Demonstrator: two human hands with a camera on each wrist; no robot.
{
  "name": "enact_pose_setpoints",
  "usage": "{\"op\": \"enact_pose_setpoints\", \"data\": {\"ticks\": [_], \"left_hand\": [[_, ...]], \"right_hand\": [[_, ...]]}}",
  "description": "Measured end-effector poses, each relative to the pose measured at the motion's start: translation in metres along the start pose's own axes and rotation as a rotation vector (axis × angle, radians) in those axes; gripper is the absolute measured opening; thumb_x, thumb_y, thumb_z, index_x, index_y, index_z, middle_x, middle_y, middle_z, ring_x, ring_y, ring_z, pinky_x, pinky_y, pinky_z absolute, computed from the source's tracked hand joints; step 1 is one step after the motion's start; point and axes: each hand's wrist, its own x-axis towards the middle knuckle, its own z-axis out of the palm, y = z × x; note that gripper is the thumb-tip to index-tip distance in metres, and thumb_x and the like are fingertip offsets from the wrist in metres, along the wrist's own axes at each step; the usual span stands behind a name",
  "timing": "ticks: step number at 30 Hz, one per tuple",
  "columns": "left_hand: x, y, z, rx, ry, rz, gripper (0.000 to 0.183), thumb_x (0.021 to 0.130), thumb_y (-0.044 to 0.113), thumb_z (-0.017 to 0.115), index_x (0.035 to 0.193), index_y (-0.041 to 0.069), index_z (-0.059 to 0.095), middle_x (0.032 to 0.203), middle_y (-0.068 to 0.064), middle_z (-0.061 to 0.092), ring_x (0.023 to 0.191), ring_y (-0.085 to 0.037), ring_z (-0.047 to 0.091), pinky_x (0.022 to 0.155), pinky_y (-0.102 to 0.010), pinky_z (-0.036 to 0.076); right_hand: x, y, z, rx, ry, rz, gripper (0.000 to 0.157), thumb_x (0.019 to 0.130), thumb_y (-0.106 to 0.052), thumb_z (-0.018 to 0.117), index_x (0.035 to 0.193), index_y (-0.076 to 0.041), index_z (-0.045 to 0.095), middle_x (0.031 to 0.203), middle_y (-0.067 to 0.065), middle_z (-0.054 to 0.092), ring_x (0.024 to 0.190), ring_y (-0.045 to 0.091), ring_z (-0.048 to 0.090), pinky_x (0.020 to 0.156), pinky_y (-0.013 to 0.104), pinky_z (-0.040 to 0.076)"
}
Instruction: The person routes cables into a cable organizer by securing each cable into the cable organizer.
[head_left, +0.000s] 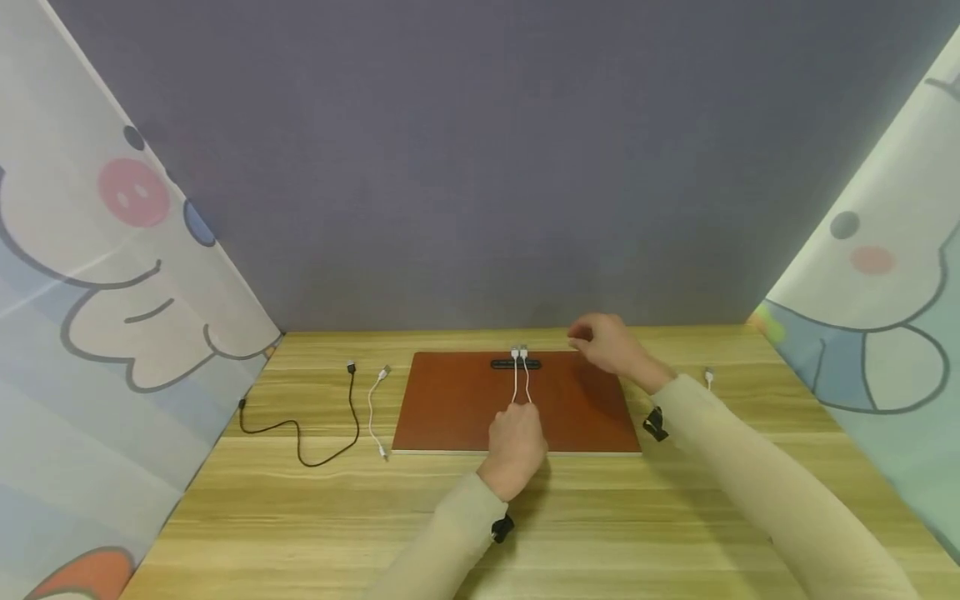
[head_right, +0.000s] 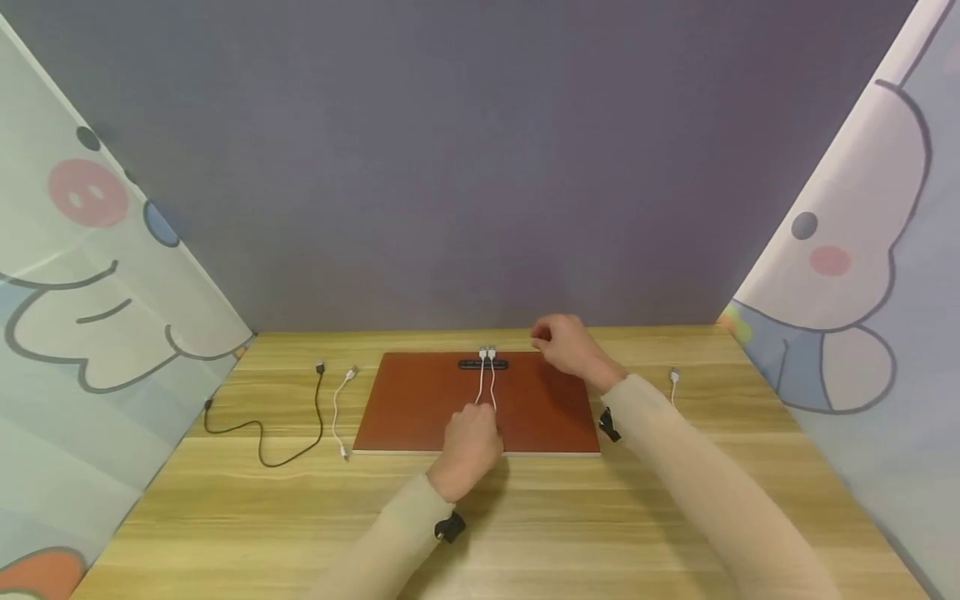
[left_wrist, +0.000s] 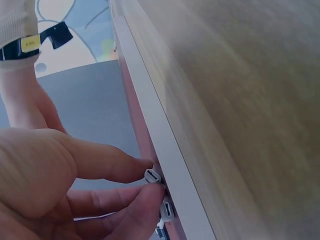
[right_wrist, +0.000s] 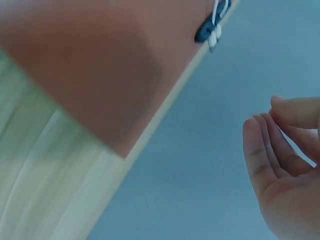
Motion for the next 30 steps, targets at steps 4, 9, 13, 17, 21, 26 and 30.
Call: {"op": "enact_pose_setpoints", "data": {"ticks": [4, 9, 13, 17, 21, 26, 30], "left_hand": [[0.000, -0.001, -0.001, 0.016, 0.006, 0.009, 0.033, 0.086, 0.002, 0.074, 0.061, 0.010, 0.055, 0.054, -0.003, 0.053, 0.045, -0.016, 0.053, 0.039, -0.030, 0.043], [0.001, -0.001, -0.002, 0.027, -0.004, 0.018, 0.033, 0.086, 0.001, 0.074, 0.060, 0.010, 0.054, 0.055, -0.003, 0.053, 0.046, -0.017, 0.054, 0.039, -0.030, 0.043], [0.002, -0.001, -0.003, 0.024, -0.031, 0.026, 0.033, 0.086, 0.001, 0.073, 0.062, 0.010, 0.054, 0.055, -0.003, 0.051, 0.046, -0.015, 0.051, 0.039, -0.029, 0.041], [0.003, -0.001, -0.004, 0.022, -0.062, 0.023, 0.032, 0.088, 0.002, 0.073, 0.063, 0.010, 0.054, 0.056, -0.003, 0.051, 0.046, -0.015, 0.050, 0.039, -0.029, 0.041], [0.002, -0.002, -0.005, 0.012, -0.082, 0.024, 0.032, 0.089, 0.002, 0.072, 0.062, 0.010, 0.056, 0.056, -0.003, 0.051, 0.045, -0.014, 0.046, 0.040, -0.029, 0.039], [0.002, -0.003, -0.006, -0.016, -0.092, 0.034, 0.032, 0.090, 0.000, 0.070, 0.063, 0.008, 0.056, 0.052, -0.002, 0.047, 0.042, -0.011, 0.037, 0.038, -0.026, 0.034], [0.003, -0.004, -0.005, -0.030, -0.094, 0.044, 0.033, 0.090, -0.001, 0.069, 0.062, 0.009, 0.054, 0.051, 0.000, 0.044, 0.040, -0.009, 0.032, 0.036, -0.025, 0.031]], "right_hand": [[-0.013, 0.007, -0.014, -0.011, 0.053, -0.014, 0.018, 0.096, -0.006, 0.067, 0.110, 0.003, 0.073, 0.104, 0.016, 0.071, 0.092, 0.032, 0.068, 0.080, 0.047, 0.056], [-0.026, 0.018, -0.028, -0.049, 0.156, -0.079, 0.012, 0.094, -0.001, 0.069, 0.103, 0.004, 0.074, 0.097, 0.016, 0.072, 0.084, 0.031, 0.068, 0.074, 0.047, 0.056], [-0.033, 0.028, -0.036, -0.068, 0.254, -0.137, 0.008, 0.091, 0.002, 0.072, 0.098, 0.003, 0.075, 0.089, 0.014, 0.071, 0.077, 0.028, 0.067, 0.068, 0.043, 0.056], [-0.039, 0.042, -0.048, -0.101, 0.341, -0.164, 0.009, 0.089, 0.004, 0.072, 0.098, 0.004, 0.074, 0.088, 0.015, 0.071, 0.073, 0.028, 0.067, 0.065, 0.042, 0.056], [-0.046, 0.058, -0.061, -0.154, 0.382, -0.138, 0.012, 0.089, 0.006, 0.069, 0.101, 0.007, 0.073, 0.089, 0.017, 0.069, 0.075, 0.031, 0.067, 0.067, 0.047, 0.055], [-0.055, 0.078, -0.070, -0.194, 0.340, -0.090, 0.017, 0.091, 0.004, 0.064, 0.106, 0.011, 0.069, 0.097, 0.025, 0.068, 0.083, 0.040, 0.067, 0.073, 0.054, 0.055], [-0.063, 0.094, -0.075, -0.197, 0.232, 0.035, 0.027, 0.096, -0.001, 0.059, 0.118, 0.014, 0.064, 0.114, 0.033, 0.063, 0.099, 0.049, 0.063, 0.085, 0.062, 0.050]]}}
